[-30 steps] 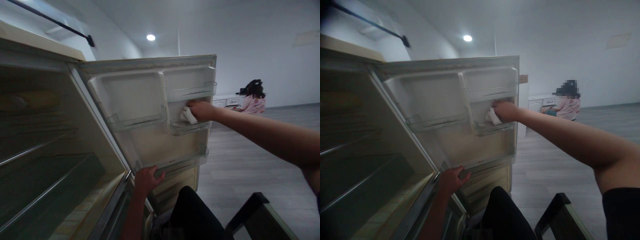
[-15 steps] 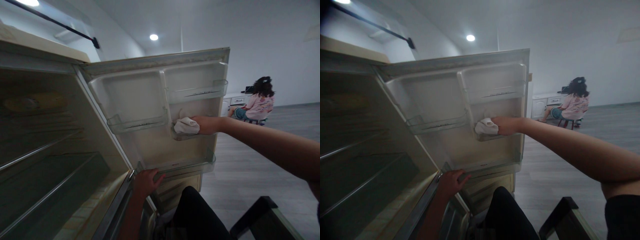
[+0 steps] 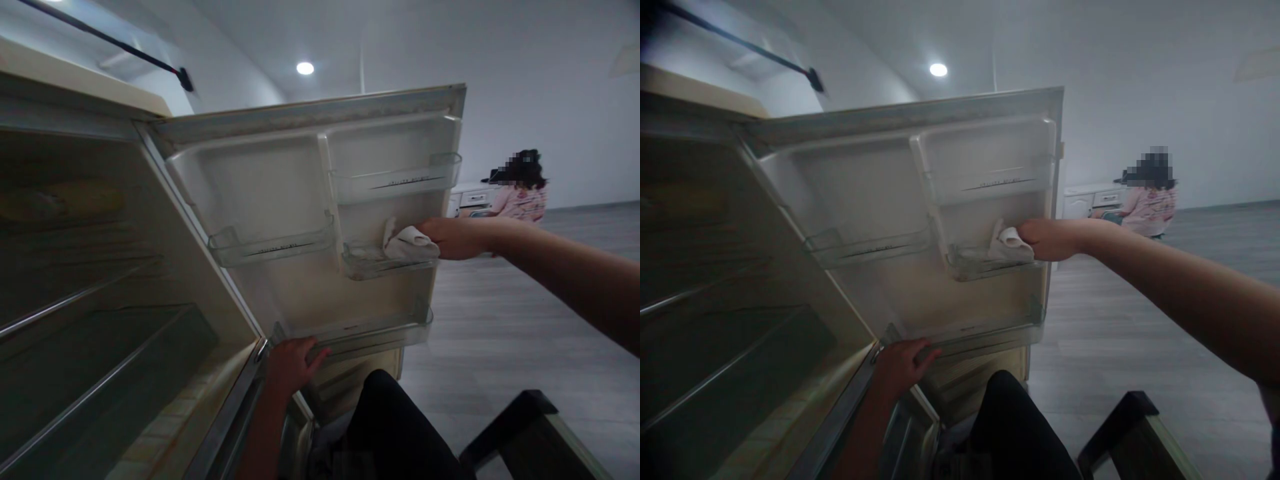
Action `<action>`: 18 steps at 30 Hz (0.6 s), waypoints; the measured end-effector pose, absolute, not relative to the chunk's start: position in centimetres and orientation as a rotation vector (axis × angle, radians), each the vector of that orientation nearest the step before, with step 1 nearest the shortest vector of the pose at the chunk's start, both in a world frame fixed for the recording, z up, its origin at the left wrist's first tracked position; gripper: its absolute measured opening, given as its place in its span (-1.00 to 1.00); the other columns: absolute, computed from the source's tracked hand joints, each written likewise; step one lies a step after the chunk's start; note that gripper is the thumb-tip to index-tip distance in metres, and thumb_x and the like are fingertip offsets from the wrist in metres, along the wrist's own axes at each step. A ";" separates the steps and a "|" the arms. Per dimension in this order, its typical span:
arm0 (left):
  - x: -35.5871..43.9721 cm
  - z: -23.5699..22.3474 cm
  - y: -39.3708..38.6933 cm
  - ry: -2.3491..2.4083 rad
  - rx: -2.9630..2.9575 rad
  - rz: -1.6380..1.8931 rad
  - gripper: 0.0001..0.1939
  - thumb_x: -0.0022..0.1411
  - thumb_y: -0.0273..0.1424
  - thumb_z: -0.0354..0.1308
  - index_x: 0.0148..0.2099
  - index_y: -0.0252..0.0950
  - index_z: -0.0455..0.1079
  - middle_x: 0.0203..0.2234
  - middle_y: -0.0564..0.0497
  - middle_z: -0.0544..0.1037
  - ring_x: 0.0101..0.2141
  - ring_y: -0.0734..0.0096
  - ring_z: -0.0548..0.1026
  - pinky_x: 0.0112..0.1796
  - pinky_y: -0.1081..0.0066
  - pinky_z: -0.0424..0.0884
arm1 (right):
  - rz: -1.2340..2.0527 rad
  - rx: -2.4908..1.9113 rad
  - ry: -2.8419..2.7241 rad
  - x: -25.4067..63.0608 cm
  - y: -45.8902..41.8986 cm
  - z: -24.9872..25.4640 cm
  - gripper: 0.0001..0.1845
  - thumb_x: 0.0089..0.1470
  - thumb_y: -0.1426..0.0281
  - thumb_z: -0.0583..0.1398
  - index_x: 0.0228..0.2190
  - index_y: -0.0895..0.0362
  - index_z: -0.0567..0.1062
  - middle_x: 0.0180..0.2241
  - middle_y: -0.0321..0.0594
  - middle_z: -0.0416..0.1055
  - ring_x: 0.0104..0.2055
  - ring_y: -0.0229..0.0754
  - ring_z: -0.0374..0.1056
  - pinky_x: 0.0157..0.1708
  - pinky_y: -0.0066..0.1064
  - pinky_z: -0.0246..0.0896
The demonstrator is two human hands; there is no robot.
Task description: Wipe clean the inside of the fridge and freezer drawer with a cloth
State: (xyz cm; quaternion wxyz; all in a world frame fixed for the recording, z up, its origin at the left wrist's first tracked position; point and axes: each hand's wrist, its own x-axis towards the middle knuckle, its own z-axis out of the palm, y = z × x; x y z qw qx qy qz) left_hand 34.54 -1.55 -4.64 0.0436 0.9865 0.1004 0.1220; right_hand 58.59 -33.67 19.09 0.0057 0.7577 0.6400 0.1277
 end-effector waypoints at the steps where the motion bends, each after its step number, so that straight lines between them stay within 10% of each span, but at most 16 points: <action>1: 34.6 -4.6 -1.7 0.310 3.011 0.367 -0.53 0.41 0.06 0.05 -0.02 -0.12 0.61 -0.13 -0.07 0.73 -0.09 0.05 0.66 -0.06 0.18 0.46 | 0.366 2.366 2.016 58.2 -33.4 18.9 -0.80 0.26 0.44 0.13 -0.33 0.16 0.55 -0.29 -0.05 0.61 -0.26 -0.12 0.52 -0.17 -0.35 0.42; 10: 35.6 -4.0 -2.9 0.362 3.061 0.384 -0.48 0.44 0.09 -0.02 -0.04 -0.15 0.59 -0.20 -0.08 0.73 -0.15 0.08 0.66 -0.11 0.23 0.44 | 1.314 1.986 1.983 53.4 -26.4 11.6 -0.53 0.35 0.40 0.09 0.24 0.11 0.43 0.26 0.10 0.37 0.24 0.15 0.33 0.13 0.02 0.31; 18: 37.5 -3.8 -3.9 0.463 3.151 0.359 -0.39 0.49 0.11 -0.17 -0.09 -0.20 0.55 -0.24 -0.15 0.71 -0.18 0.07 0.68 -0.17 0.27 0.42 | 1.431 1.869 1.862 58.3 -24.5 10.6 -0.50 0.40 0.42 0.00 0.28 -0.08 0.36 0.21 -0.05 0.41 0.07 0.01 0.37 -0.05 -0.14 0.29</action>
